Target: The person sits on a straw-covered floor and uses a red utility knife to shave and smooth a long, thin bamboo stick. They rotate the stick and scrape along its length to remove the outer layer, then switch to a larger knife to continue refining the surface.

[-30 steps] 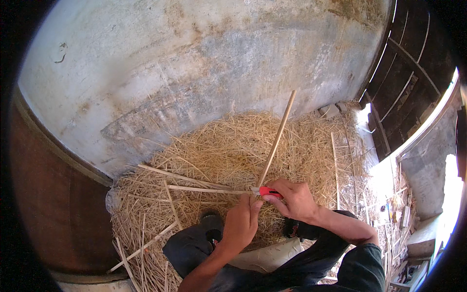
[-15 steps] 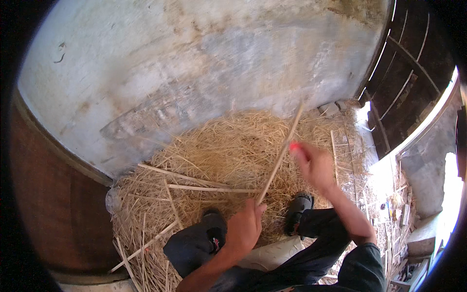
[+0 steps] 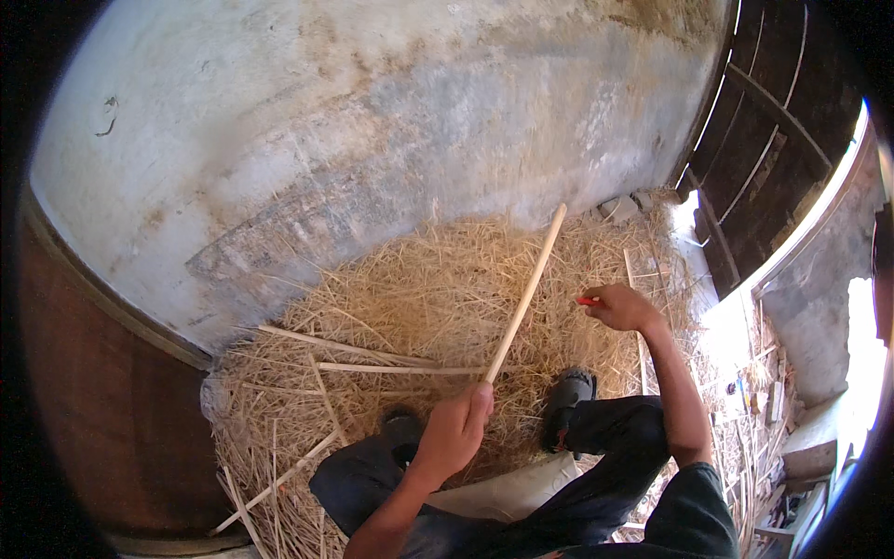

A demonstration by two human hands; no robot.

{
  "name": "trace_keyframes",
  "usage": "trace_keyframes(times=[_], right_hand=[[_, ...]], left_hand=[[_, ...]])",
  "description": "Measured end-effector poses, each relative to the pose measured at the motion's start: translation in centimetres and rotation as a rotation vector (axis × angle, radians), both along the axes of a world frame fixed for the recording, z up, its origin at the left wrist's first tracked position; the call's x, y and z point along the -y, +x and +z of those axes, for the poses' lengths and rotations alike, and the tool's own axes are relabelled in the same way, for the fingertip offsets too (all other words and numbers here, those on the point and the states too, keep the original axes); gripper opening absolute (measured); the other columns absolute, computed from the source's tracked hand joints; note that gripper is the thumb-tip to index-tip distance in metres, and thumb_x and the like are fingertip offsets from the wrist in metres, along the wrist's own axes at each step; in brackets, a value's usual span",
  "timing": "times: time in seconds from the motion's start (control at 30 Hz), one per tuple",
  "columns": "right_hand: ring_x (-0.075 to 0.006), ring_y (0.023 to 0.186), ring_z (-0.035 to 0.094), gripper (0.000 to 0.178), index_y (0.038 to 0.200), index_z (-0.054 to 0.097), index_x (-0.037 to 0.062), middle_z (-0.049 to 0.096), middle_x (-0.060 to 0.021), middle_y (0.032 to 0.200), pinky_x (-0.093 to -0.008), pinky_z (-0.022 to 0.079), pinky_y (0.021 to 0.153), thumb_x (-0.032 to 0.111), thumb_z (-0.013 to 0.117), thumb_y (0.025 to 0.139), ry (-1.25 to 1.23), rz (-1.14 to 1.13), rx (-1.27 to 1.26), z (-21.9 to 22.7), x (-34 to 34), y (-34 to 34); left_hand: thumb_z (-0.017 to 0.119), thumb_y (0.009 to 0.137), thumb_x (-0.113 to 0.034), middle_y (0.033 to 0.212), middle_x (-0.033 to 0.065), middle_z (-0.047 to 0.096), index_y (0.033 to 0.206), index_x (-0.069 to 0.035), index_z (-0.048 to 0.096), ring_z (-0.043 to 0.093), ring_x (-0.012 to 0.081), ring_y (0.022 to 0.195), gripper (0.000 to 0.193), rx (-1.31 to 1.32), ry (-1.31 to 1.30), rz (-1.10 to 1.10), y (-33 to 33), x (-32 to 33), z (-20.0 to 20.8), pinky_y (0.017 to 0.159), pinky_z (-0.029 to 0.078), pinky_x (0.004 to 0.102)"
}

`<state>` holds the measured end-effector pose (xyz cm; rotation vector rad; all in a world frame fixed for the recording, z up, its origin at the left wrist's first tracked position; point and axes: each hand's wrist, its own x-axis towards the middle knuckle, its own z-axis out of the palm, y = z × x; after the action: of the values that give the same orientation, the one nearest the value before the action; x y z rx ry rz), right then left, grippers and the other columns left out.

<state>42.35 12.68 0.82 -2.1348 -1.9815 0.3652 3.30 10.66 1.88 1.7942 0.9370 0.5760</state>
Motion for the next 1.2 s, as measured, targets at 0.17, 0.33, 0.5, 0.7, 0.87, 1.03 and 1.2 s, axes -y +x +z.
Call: trace_keyframes(times=[0.17,0.33,0.5,0.7,0.87,1.03,1.2], right_hand=[[-0.0401,0.094,0.071,0.030,0.121,0.069,0.0055,0.073,-0.0210,0.103,-0.0481,0.056,0.083,0.028,0.060,0.102,0.281,-0.132,-0.145,3.5,0.0,-5.5],[-0.0392,0.086,0.070,0.025,0.112,0.071,0.0055,0.073,-0.0179,0.102,-0.0446,0.058,0.078,0.026,0.067,0.099,0.557,-0.020,-0.397,6.7,2.0,-10.9],[-0.0314,0.073,0.070,0.023,0.109,0.071,0.0082,0.068,-0.0108,0.091,-0.0405,0.056,0.062,0.025,0.073,0.094,0.511,0.331,-0.260,6.3,4.4,-15.9],[-0.0273,0.067,0.069,0.023,0.107,0.072,0.0109,0.064,-0.0072,0.084,-0.0385,0.054,0.055,0.025,0.077,0.090,0.527,0.331,-0.199,5.1,4.6,-17.4],[-0.0258,0.067,0.070,0.019,0.107,0.074,0.0173,0.064,-0.0036,0.084,-0.0385,0.057,0.055,0.029,0.074,0.092,0.515,0.281,-0.174,5.3,4.5,-17.4],[-0.0258,0.065,0.069,0.018,0.106,0.075,0.0184,0.065,-0.0029,0.081,-0.0380,0.056,0.054,0.027,0.076,0.090,0.564,0.280,-0.214,5.2,4.2,-17.3],[-0.0262,0.066,0.070,0.019,0.103,0.077,0.0119,0.070,-0.0065,0.084,-0.0363,0.055,0.056,0.024,0.080,0.088,0.579,0.202,-0.192,6.4,3.6,-16.5]], left_hand=[[0.038,0.114,-0.039,0.069,0.0008,0.049,0.103,-0.003,0.060,0.046,0.0117,0.061,0.044,0.182,-0.331,0.032,0.3,-0.1,2.2,0.059,0.041,0.0302],[0.039,0.114,-0.042,0.067,-0.0044,0.044,0.106,-0.005,0.057,0.041,0.0048,0.057,0.043,0.251,-0.240,0.040,0.8,-0.2,1.3,0.052,0.036,0.0246],[0.046,0.112,-0.039,0.069,0.0004,0.050,0.106,-0.003,0.059,0.047,0.0104,0.061,0.039,0.242,-0.187,0.037,1.2,0.0,0.9,0.057,0.039,0.0302],[0.045,0.112,-0.032,0.068,0.0157,0.060,0.112,0.004,0.057,0.063,0.0307,0.060,0.037,0.068,0.162,0.152,2.0,0.4,0.6,0.057,0.046,0.0428],[0.046,0.112,-0.028,0.072,0.0227,0.065,0.116,0.007,0.056,0.069,0.0409,0.065,0.037,-0.027,0.237,0.193,2.3,0.6,0.7,0.057,0.048,0.0470],[0.048,0.111,-0.028,0.070,0.0270,0.061,0.109,0.001,0.054,0.062,0.0518,0.070,0.029,0.017,0.230,0.224,2.5,0.7,1.0,0.057,0.043,0.0563],[0.049,0.111,-0.028,0.063,0.0243,0.059,0.106,-0.001,0.055,0.062,0.0499,0.063,0.029,-0.072,0.267,0.217,2.1,0.9,1.0,0.054,0.044,0.0576]])
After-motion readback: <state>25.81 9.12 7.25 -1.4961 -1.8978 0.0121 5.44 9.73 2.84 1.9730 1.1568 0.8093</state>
